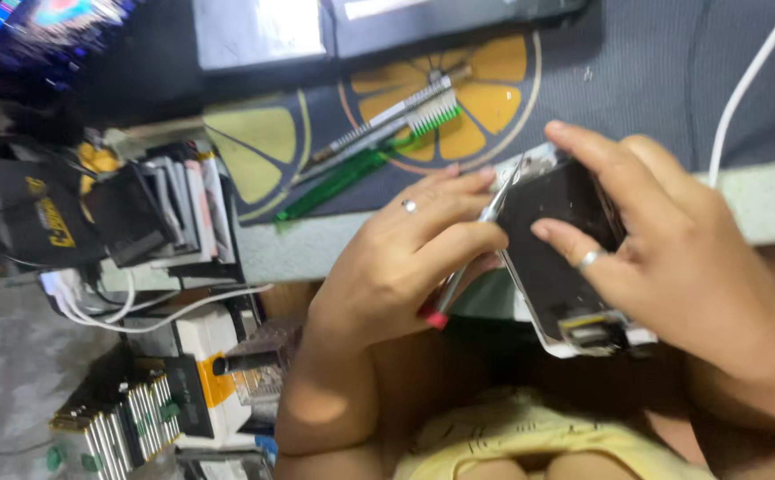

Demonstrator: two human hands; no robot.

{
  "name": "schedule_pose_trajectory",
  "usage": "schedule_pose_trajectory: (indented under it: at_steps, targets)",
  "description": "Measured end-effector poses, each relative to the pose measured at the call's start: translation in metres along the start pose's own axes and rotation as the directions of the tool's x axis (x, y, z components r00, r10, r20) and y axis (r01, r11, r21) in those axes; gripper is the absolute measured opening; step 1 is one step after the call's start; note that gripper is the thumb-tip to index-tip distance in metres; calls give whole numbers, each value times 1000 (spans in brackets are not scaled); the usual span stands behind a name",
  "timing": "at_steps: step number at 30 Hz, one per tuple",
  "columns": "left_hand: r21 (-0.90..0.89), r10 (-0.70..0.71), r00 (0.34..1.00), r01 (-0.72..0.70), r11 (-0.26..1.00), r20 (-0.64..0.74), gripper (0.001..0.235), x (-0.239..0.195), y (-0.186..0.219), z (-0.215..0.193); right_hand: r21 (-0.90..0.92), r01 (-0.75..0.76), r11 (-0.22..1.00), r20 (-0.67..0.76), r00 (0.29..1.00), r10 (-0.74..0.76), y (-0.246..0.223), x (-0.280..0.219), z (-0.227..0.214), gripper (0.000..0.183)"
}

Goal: The person uses a screwdriver to remove screws from a disassembled smartphone. They carefully unscrew fasteners from the phone's frame and place them on the work surface.

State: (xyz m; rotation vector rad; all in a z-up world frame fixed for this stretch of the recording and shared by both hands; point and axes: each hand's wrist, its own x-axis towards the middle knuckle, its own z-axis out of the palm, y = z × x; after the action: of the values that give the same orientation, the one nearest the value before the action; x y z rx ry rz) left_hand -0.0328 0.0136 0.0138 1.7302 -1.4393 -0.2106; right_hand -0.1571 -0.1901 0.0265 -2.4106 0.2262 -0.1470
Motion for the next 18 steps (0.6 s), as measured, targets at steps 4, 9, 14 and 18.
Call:
schedule_pose_trajectory:
  at_steps: [4, 9, 14, 18]
  targets:
    - [120, 24, 999, -28, 992, 35, 27, -2, 0, 9, -257, 69, 964, -42, 996, -82, 4, -1, 0, 66]
    - [136, 2, 1000, -6, 991, 31, 27, 6, 1, 13, -344, 89, 935, -56, 992, -115, 9, -3, -2, 65]
    - [80, -6, 998, 2, 997, 58, 32, 8, 0, 10, -316, 91, 944, -45, 993, -111, 16, -6, -2, 66]
    - [109, -19, 998, 13, 994, 58, 32, 5, 1, 13, -307, 107, 946, -50, 990, -128, 17, -6, -2, 66]
